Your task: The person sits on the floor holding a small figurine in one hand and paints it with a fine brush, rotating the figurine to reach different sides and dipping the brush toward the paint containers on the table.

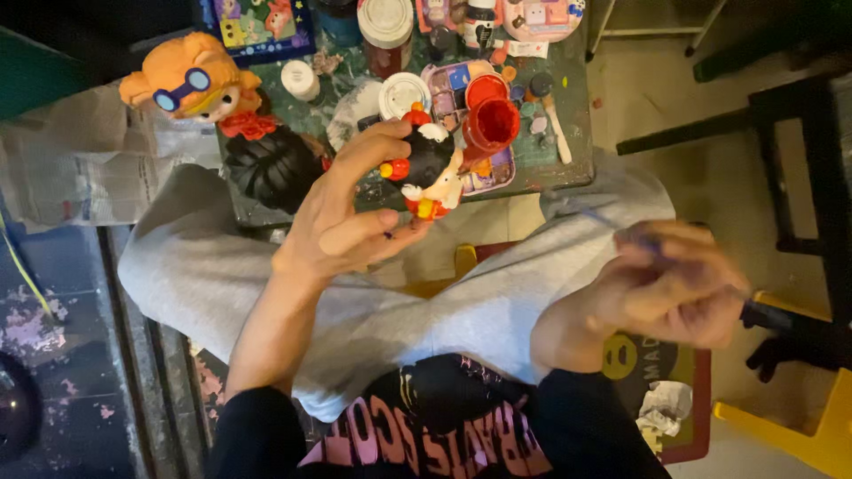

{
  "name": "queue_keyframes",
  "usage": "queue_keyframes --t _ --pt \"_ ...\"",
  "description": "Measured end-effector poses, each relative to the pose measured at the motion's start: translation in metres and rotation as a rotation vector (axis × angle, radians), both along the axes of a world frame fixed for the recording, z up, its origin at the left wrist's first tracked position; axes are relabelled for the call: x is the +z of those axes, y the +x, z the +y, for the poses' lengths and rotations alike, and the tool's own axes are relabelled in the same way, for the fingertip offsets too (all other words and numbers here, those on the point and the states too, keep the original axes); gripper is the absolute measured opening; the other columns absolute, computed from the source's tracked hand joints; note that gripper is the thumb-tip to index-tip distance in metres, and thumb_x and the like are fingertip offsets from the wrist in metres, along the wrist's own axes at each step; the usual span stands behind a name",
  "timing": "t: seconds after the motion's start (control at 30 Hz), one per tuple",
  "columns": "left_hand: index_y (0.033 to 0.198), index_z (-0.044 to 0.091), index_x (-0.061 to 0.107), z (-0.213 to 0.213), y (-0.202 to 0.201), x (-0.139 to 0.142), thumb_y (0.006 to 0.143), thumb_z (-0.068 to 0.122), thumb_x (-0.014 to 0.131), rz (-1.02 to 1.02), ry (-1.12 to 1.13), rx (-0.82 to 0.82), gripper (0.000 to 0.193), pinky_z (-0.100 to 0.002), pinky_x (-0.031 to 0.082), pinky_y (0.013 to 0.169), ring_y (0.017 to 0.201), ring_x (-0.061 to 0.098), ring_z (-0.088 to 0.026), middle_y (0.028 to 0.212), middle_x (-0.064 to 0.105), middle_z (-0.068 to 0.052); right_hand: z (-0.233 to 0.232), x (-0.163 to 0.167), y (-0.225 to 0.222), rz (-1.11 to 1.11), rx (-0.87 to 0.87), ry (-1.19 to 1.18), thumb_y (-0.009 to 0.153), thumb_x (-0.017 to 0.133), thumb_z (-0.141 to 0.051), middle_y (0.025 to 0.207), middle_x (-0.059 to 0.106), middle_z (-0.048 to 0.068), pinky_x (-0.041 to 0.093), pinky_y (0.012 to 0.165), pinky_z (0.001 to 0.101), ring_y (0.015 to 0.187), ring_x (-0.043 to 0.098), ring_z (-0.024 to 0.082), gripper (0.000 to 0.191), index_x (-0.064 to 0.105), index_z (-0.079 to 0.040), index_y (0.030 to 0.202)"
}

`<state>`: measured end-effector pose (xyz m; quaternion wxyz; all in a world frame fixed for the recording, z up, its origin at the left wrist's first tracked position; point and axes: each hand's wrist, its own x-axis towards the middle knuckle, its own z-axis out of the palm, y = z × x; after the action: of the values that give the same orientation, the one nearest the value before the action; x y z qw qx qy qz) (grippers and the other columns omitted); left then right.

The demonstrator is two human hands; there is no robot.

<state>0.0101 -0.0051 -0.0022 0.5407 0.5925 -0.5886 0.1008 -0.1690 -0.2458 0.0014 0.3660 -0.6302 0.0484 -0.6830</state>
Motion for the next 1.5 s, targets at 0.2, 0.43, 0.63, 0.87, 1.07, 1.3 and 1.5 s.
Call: queue_keyframes --t 0.2,0.43,0.63,0.87,1.07,1.3,1.5 --pt "0.131 0.022 0.028 -0.009 0.006 -0.016 0.083 0.004 0.097 0.044 0.023 0.037 0.086 -0.060 0.054 0.111 0.130 0.058 -0.050 0.138 0.047 -0.023 -0.027 -0.027 0.038 0.739 -0.018 -0.134 0.114 0.066 -0.002 0.092 0.075 0.012 0.056 0.071 0.0333 0.077 0.074 0.024 0.015 0.069 0.004 0.100" --pt "0.128 0.021 0.030 -0.023 0.011 -0.036 0.077 0.005 0.098 0.132 0.033 0.047 0.086 -0.060 0.055 0.108 0.128 0.059 -0.048 0.137 0.046 -0.023 -0.047 -0.029 0.079 0.836 0.226 -0.336 0.103 0.072 0.004 0.087 0.070 0.011 0.048 0.070 0.0361 0.077 0.062 0.026 0.010 0.070 0.000 0.095" --pt "0.127 0.020 0.033 -0.029 0.008 -0.049 0.076 0.004 0.098 0.259 0.055 0.033 0.084 -0.062 0.055 0.110 0.129 0.058 -0.048 0.138 0.045 -0.021 -0.058 -0.029 0.077 0.842 0.356 -0.455 0.098 0.073 0.006 0.093 0.070 0.011 0.047 0.068 0.0378 0.079 0.061 0.029 0.010 0.066 -0.001 0.100" --pt "0.123 0.019 0.034 -0.033 0.016 -0.057 0.075 0.003 0.097 0.311 0.073 0.065 0.080 -0.062 0.056 0.107 0.128 0.059 -0.047 0.135 0.047 -0.022 -0.067 -0.027 0.091 0.889 0.429 -0.468 0.091 0.081 0.002 0.089 0.068 0.010 0.047 0.072 0.0408 0.078 0.061 0.028 0.014 0.068 -0.001 0.094" --pt "0.123 0.020 0.033 -0.036 0.018 -0.059 0.077 0.004 0.096 0.340 0.121 0.103 0.080 -0.062 0.057 0.109 0.128 0.059 -0.047 0.137 0.048 -0.021 -0.070 -0.033 0.099 0.908 0.463 -0.497 0.087 0.083 0.002 0.090 0.070 0.009 0.046 0.070 0.0393 0.078 0.062 0.027 0.014 0.070 0.000 0.094" --pt "0.127 0.025 0.036 -0.034 0.010 -0.048 0.078 0.008 0.097 0.361 0.123 0.068 0.079 -0.064 0.055 0.109 0.128 0.059 -0.046 0.137 0.050 -0.019 -0.070 -0.033 0.102 0.919 0.507 -0.481 0.087 0.084 0.001 0.091 0.070 0.008 0.045 0.071 0.0396 0.077 0.060 0.026 0.015 0.071 -0.001 0.094" --pt "0.125 0.022 0.034 -0.037 0.016 -0.045 0.079 0.009 0.096 0.354 0.189 0.029 0.078 -0.064 0.056 0.107 0.126 0.060 -0.050 0.133 0.049 -0.023 -0.072 -0.035 0.105 0.919 0.548 -0.486 0.086 0.084 -0.002 0.092 0.071 0.007 0.044 0.070 0.0386 0.078 0.059 0.027 0.015 0.072 -0.002 0.095"
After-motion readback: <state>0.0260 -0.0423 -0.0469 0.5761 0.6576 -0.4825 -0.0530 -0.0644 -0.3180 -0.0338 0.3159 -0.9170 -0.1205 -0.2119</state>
